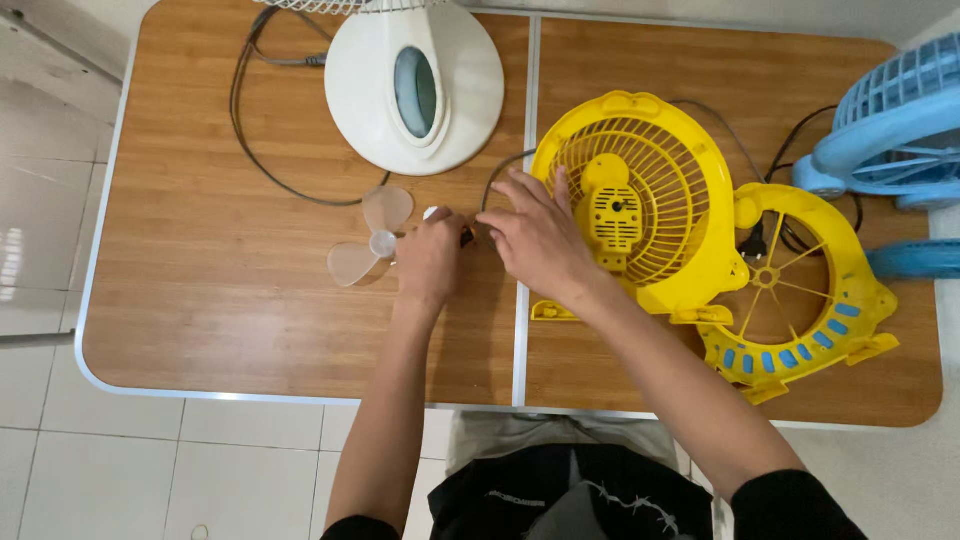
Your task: The person assembles a yellow and blue cartoon-style desk fan on a wooden table. They use a screwdriver to secure the internal motor housing, attach the fan blade, and then fasten the front and rear grilles with screws.
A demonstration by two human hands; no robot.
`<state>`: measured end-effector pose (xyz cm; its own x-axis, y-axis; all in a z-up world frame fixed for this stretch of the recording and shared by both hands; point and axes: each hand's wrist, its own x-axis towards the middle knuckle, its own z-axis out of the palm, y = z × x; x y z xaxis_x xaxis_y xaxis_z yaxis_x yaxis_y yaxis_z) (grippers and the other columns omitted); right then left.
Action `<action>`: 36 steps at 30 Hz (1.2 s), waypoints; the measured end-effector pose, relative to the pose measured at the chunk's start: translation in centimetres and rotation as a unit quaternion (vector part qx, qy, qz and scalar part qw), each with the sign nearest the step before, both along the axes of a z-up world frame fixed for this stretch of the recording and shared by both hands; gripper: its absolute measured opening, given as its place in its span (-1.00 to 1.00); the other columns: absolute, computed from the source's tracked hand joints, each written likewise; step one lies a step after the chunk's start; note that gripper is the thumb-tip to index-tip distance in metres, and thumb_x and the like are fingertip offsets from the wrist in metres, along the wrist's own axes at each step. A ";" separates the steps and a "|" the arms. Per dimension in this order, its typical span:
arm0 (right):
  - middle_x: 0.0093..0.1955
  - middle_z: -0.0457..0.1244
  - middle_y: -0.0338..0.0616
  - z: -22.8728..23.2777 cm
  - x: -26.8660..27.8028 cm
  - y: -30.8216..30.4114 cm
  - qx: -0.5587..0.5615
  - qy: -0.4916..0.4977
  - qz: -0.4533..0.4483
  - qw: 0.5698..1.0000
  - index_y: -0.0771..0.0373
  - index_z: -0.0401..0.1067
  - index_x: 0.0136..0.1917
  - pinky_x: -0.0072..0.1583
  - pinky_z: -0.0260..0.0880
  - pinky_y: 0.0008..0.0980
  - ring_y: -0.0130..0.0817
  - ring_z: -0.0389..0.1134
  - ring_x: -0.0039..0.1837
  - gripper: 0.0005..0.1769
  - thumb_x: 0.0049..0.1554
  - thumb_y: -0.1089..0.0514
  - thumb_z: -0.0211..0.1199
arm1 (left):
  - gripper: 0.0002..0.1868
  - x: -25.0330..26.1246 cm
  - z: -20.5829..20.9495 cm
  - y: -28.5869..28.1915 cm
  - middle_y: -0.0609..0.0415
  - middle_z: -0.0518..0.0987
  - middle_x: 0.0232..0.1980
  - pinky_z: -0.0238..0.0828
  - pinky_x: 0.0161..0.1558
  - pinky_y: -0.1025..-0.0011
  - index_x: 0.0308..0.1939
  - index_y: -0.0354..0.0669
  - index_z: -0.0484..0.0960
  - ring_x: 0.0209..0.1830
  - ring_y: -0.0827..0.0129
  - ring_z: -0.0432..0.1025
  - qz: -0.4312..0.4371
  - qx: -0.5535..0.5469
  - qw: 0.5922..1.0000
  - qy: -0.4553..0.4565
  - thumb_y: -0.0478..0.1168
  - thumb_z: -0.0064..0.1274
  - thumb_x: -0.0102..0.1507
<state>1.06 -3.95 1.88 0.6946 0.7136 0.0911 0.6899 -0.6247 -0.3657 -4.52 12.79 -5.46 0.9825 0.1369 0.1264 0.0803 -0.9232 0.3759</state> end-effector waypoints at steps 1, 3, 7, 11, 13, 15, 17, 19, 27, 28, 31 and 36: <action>0.44 0.17 0.02 -0.2 0.0 0.1 0.001 0.006 -0.003 1.000 0.13 0.58 0.17 0.52 -0.29 0.44 -0.05 0.00 0.58 -0.67 0.13 0.16 0.26 | -0.79 0.1 -0.5 -0.1 0.08 0.62 -0.04 0.52 -0.29 0.10 -0.14 -0.03 0.67 -0.22 0.04 0.59 0.001 0.005 1.000 0.016 -0.38 0.05 0.20; 0.44 0.17 0.03 -0.4 0.2 0.1 0.004 0.017 -0.011 1.000 0.13 0.58 0.18 0.52 -0.30 0.44 -0.05 0.01 0.58 -0.68 0.15 0.16 0.25 | -0.78 0.3 -1.1 -0.3 0.08 0.61 -0.06 0.52 -0.30 0.10 -0.09 0.00 0.67 -0.22 0.07 0.61 0.003 0.016 0.999 0.048 -0.36 0.02 0.25; 0.44 0.18 0.02 -0.6 0.4 0.1 0.002 0.031 -0.013 0.999 0.14 0.57 0.18 0.50 -0.34 0.46 -0.03 -0.01 0.58 -0.67 0.14 0.16 0.25 | -0.81 0.8 -1.3 -0.6 0.07 0.60 -0.11 0.52 -0.33 0.09 -0.11 0.00 0.66 -0.24 0.07 0.61 -0.006 0.026 0.998 0.055 -0.30 0.06 0.21; 0.41 0.20 0.03 -0.9 0.3 0.1 0.010 0.033 -0.016 0.999 0.15 0.57 0.17 0.51 -0.32 0.44 -0.02 0.01 0.58 -0.68 0.14 0.16 0.24 | -0.86 0.7 -1.2 -0.7 0.07 0.60 -0.11 0.53 -0.31 0.10 -0.15 -0.03 0.65 -0.24 0.09 0.61 -0.009 0.035 0.998 0.045 -0.30 0.06 0.24; 0.39 0.22 0.01 -1.0 0.5 -0.1 0.025 0.030 -0.018 0.999 0.15 0.57 0.16 0.51 -0.28 0.43 -0.02 0.04 0.57 -0.70 0.15 0.19 0.23 | -0.86 0.7 -0.8 -0.8 0.07 0.60 -0.11 0.53 -0.29 0.10 -0.16 -0.04 0.65 -0.23 0.07 0.61 -0.007 0.029 0.999 0.036 -0.31 0.06 0.22; 0.37 0.25 -0.03 -1.1 0.5 -0.4 0.044 0.035 -0.021 0.998 0.14 0.58 0.14 0.51 -0.24 0.41 -0.04 0.08 0.55 -0.72 0.17 0.23 0.21 | -0.83 0.1 -0.3 -0.6 0.06 0.60 -0.11 0.53 -0.29 0.11 -0.16 -0.04 0.65 -0.22 0.04 0.60 -0.001 0.010 1.000 0.022 -0.35 0.04 0.20; 0.34 0.28 -0.05 -0.8 0.3 -0.5 0.049 0.012 -0.014 0.999 0.14 0.59 0.13 0.52 -0.21 0.37 -0.06 0.12 0.54 -0.71 0.16 0.26 0.21 | -0.83 -0.5 0.7 -0.2 0.08 0.61 -0.09 0.50 -0.26 0.09 -0.15 -0.04 0.66 -0.21 0.02 0.59 0.017 -0.033 0.999 0.010 -0.37 0.07 0.22; 0.31 0.30 -0.07 -0.5 0.1 -0.2 0.049 -0.003 -0.001 0.999 0.16 0.58 0.12 0.53 -0.18 0.32 -0.08 0.15 0.51 -0.71 0.14 0.27 0.21 | -0.78 -1.3 1.7 0.5 0.09 0.62 -0.08 0.48 -0.23 0.08 -0.15 -0.06 0.66 -0.18 0.02 0.58 0.027 -0.070 0.997 -0.021 -0.36 0.14 0.14; 0.19 0.31 0.02 0.8 -1.6 3.7 0.083 0.037 0.076 0.993 0.30 0.50 0.15 0.37 0.22 -0.06 0.04 0.25 0.33 -0.69 0.11 0.29 0.23 | -0.71 -4.1 3.5 2.9 0.03 0.59 -0.02 0.47 -0.19 0.08 -0.09 -0.09 0.66 -0.13 0.00 0.54 0.099 -0.173 0.974 -0.110 -0.30 0.27 0.10; 0.16 0.31 0.03 0.9 -1.9 4.2 0.067 0.037 0.080 0.994 0.30 0.48 0.15 0.36 0.23 -0.05 0.04 0.26 0.31 -0.68 0.10 0.29 0.23 | -0.72 -4.4 3.4 3.4 0.04 0.60 -0.04 0.45 -0.17 0.06 -0.10 -0.06 0.67 -0.15 0.00 0.54 0.116 -0.145 0.979 -0.089 -0.29 0.28 0.10; 0.13 0.31 0.05 0.3 -3.0 5.7 0.025 0.029 0.088 0.995 0.32 0.44 0.16 0.34 0.24 -0.03 0.06 0.28 0.26 -0.66 0.09 0.29 0.22 | -0.69 -5.2 3.0 4.7 0.05 0.60 -0.07 0.44 -0.13 0.02 -0.08 0.01 0.68 -0.14 -0.02 0.54 0.157 -0.089 0.983 -0.038 -0.27 0.29 0.10; 0.23 0.25 0.14 -2.1 -5.5 7.2 0.017 0.044 0.044 0.998 0.39 0.32 0.29 0.28 0.26 0.01 0.14 0.27 0.28 -0.52 0.07 0.35 0.17 | -0.43 -6.5 2.3 5.8 -0.07 0.55 -0.03 0.46 -0.11 0.02 0.18 0.04 0.57 -0.03 -0.10 0.48 0.152 -0.110 0.982 -0.004 -0.25 0.32 0.08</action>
<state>-4.39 3.26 -0.19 0.6354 0.7701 0.0573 0.7060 -0.5493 -0.4470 -11.01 18.59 -3.18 0.8907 0.4494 0.0689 0.3363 -0.7532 0.5653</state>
